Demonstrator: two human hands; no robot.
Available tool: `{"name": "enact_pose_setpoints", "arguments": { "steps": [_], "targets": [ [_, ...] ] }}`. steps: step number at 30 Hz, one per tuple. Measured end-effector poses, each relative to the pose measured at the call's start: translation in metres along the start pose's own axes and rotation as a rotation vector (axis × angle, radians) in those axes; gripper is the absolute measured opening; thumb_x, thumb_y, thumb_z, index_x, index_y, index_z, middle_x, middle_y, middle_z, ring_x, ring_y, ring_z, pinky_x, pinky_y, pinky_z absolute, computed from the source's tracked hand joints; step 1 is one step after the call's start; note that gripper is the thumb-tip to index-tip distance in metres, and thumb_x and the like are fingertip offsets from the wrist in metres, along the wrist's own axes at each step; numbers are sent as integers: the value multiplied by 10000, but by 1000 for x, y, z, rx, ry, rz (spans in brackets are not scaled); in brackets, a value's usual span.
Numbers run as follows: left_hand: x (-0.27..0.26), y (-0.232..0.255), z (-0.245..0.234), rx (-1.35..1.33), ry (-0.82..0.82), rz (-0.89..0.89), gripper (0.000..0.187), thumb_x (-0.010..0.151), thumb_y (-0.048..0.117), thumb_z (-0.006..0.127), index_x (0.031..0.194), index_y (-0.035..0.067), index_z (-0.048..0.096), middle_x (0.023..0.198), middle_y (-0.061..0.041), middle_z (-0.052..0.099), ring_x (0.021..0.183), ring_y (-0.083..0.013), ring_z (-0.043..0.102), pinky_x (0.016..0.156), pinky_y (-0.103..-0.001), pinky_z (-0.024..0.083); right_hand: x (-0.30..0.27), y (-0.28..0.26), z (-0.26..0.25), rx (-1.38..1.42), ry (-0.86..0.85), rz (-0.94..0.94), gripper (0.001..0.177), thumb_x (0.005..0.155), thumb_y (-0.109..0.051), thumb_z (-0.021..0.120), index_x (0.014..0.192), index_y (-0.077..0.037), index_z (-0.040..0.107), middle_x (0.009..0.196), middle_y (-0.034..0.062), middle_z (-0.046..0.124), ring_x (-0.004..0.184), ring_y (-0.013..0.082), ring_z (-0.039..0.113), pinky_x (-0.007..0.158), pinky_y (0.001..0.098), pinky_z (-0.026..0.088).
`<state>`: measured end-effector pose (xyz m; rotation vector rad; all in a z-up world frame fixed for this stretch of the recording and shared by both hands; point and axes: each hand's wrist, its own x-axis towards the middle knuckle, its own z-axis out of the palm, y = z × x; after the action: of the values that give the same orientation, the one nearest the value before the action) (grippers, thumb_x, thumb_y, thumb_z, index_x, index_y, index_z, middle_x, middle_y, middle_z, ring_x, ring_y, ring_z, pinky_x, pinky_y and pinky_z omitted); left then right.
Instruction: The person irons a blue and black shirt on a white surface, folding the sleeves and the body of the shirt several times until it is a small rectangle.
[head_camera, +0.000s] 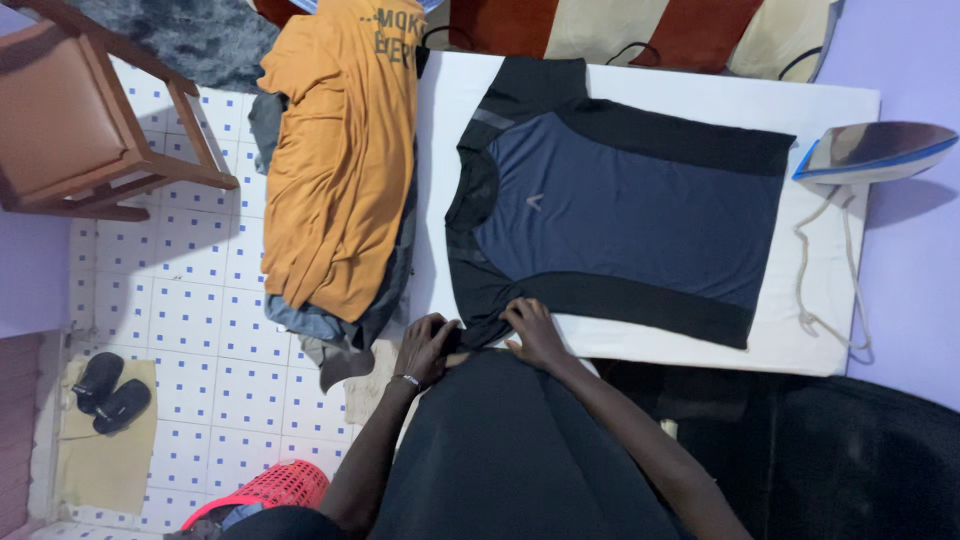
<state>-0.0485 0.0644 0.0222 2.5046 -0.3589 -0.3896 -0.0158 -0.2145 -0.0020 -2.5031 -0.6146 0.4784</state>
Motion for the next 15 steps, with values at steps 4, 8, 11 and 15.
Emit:
{"name": "enact_pose_setpoints", "arguments": {
  "steps": [4, 8, 11, 15],
  "targets": [
    [1, -9, -1, 6, -108, -35, 261, 924, 181, 663, 1184, 189, 678, 1115, -81, 645, 1134, -315, 598, 996, -460, 458, -1, -9, -3, -32, 17, -18, 637, 694, -234, 899, 1247, -80, 625, 1287, 133, 534, 1297, 364, 462, 1087, 536, 389],
    [11, -5, -10, -44, -252, 31, 246, 870, 153, 663, 1115, 150, 684, 1058, -124, 679, 1024, -360, 664, 893, -473, 525, 7, -36, -15, 152, -87, 37, 769, 714, -366, 938, 1350, -135, 572, 1319, 121, 521, 1307, 355, 443, 1090, 532, 393],
    [25, 3, -15, -116, -327, -5, 371, 841, 216, 710, 1185, 110, 618, 1127, -168, 683, 1043, -382, 679, 881, -476, 544, 10, -65, -28, 323, -176, -5, 912, 712, -382, 943, 1458, -154, 472, 1349, 136, 513, 1315, 348, 471, 1080, 518, 423],
    [43, 10, -20, -261, -348, -68, 615, 863, 359, 714, 1338, 62, 462, 1161, -236, 717, 1067, -368, 728, 926, -428, 582, 12, -84, -40, 655, -43, -26, 990, 700, -225, 833, 1560, -153, 347, 1370, 176, 505, 1283, 347, 572, 1009, 445, 573]
  ]
}}
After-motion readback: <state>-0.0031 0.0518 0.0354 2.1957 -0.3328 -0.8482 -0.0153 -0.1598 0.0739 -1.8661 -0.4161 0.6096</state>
